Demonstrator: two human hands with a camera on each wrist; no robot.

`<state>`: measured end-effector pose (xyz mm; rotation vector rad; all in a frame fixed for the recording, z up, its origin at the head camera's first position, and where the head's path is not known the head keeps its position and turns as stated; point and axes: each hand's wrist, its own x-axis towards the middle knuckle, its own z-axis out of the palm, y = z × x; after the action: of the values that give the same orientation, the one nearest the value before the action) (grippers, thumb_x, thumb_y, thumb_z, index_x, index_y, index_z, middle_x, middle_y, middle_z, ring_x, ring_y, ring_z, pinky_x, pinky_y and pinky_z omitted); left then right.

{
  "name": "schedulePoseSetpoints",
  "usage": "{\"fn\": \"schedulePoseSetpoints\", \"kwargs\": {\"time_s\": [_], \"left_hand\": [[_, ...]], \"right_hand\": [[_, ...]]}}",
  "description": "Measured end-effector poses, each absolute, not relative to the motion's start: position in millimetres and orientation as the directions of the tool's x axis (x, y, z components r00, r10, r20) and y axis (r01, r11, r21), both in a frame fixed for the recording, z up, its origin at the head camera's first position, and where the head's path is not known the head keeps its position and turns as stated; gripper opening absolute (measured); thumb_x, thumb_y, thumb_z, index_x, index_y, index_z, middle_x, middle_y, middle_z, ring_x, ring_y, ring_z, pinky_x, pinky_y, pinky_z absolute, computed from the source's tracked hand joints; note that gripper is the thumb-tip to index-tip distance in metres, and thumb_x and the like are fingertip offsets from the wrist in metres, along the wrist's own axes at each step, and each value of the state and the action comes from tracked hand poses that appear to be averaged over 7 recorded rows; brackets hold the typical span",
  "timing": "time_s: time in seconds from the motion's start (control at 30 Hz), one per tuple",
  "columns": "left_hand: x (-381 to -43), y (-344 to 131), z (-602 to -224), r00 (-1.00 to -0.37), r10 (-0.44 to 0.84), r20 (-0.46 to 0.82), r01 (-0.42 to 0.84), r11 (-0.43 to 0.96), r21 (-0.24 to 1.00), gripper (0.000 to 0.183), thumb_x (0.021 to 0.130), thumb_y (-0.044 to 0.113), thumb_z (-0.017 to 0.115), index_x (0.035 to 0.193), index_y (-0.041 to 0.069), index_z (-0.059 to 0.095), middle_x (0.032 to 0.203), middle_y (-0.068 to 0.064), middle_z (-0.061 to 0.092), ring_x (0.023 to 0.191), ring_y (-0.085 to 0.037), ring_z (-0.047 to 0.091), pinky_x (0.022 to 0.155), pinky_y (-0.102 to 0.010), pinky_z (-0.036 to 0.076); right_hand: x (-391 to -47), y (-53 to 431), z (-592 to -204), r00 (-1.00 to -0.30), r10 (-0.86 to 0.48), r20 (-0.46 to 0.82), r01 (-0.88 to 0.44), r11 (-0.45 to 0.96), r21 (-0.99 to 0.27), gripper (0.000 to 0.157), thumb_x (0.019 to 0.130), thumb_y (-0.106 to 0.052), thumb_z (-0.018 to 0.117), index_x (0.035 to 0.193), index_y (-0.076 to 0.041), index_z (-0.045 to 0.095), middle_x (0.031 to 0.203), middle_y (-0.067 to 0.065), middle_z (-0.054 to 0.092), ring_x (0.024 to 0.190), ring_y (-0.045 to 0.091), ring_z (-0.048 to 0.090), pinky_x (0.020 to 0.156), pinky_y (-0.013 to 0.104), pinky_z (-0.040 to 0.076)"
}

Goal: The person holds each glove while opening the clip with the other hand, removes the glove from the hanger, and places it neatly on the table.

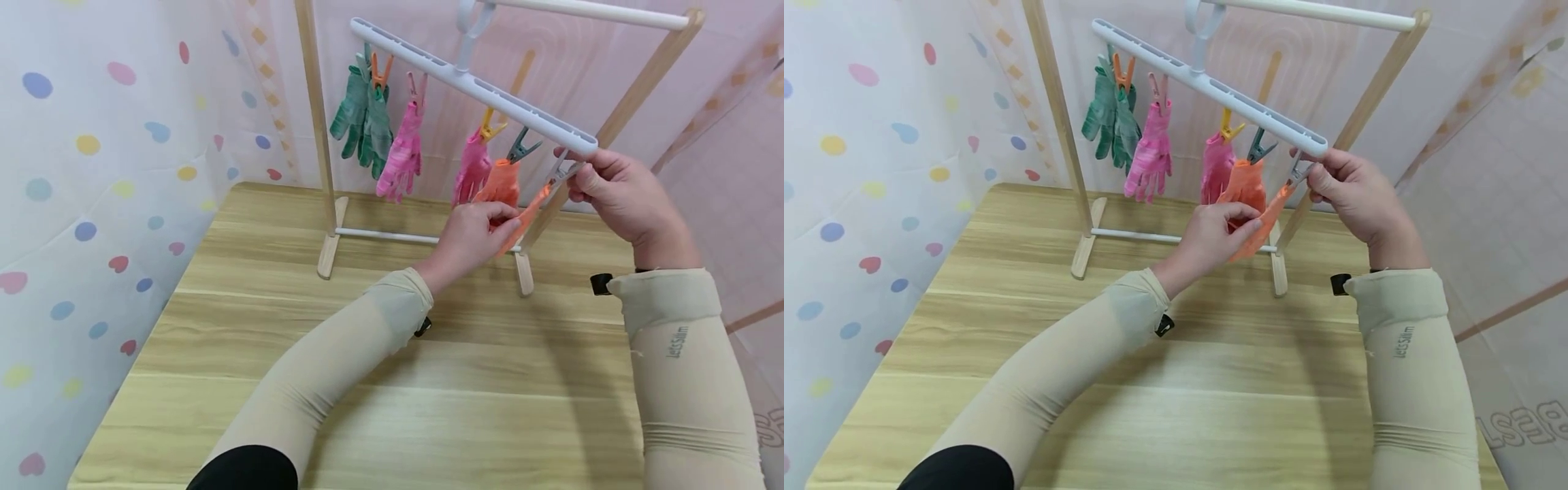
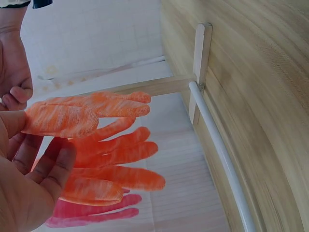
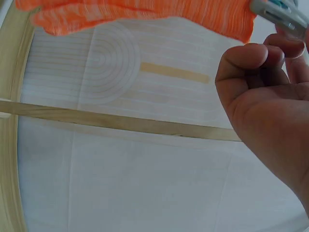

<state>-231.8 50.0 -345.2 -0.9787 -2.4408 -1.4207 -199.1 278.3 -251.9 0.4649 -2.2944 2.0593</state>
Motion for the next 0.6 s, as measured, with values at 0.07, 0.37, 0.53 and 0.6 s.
{"fn": "schedulePoseSetpoints", "kwargs": {"time_s": [0.07, 0.37, 0.53, 0.6], "left_hand": [[-231.4, 53.2, -346.9, -0.773, 0.445, 0.452, 0.612, 0.334, 0.717, 0.023, 0.104, 0.027, 0.072, 0.121, 0.014, 0.081, 0.110, -0.001, 0.082, 0.082, -0.010, 0.065, 0.073, -0.016, 0.052], [-230.3, 52.2, -346.7, -0.770, 0.458, 0.445, 0.611, 0.327, 0.721, 0.025, 0.105, 0.027, 0.071, 0.122, 0.013, 0.080, 0.111, -0.001, 0.082, 0.087, -0.010, 0.069, 0.077, -0.016, 0.053], [-229.2, 51.7, -346.6, -0.775, 0.448, 0.446, 0.607, 0.333, 0.721, 0.024, 0.104, 0.027, 0.072, 0.122, 0.013, 0.080, 0.110, -0.002, 0.081, 0.088, -0.011, 0.069, 0.077, -0.016, 0.054], [-229.2, 51.9, -347.2, -0.775, 0.447, 0.447, 0.609, 0.336, 0.718, 0.023, 0.104, 0.027, 0.073, 0.121, 0.013, 0.080, 0.110, -0.002, 0.081, 0.089, -0.011, 0.069, 0.078, -0.017, 0.055]], "right_hand": [[-205.5, 283.4, -250.7, -0.934, -0.264, 0.241, -0.258, 0.032, -0.965, 0.025, 0.103, -0.010, 0.063, 0.123, -0.002, 0.074, 0.097, 0.001, 0.069, 0.085, 0.017, 0.055, 0.079, 0.023, 0.050], [-211.8, 286.7, -247.1, -0.908, -0.303, 0.289, -0.303, -0.002, -0.953, 0.020, 0.099, -0.008, 0.070, 0.113, 0.007, 0.073, 0.116, 0.004, 0.074, 0.105, 0.017, 0.062, 0.090, 0.027, 0.054], [-211.3, 287.1, -245.2, -0.921, -0.266, 0.284, -0.304, 0.036, -0.952, 0.016, 0.100, -0.002, 0.068, 0.110, 0.009, 0.073, 0.111, 0.003, 0.075, 0.109, 0.017, 0.064, 0.095, 0.025, 0.055], [-209.2, 284.1, -244.7, -0.944, -0.185, 0.272, -0.292, 0.094, -0.952, 0.014, 0.099, -0.003, 0.071, 0.109, 0.003, 0.077, 0.106, -0.001, 0.078, 0.107, 0.012, 0.066, 0.094, 0.020, 0.054]]}}
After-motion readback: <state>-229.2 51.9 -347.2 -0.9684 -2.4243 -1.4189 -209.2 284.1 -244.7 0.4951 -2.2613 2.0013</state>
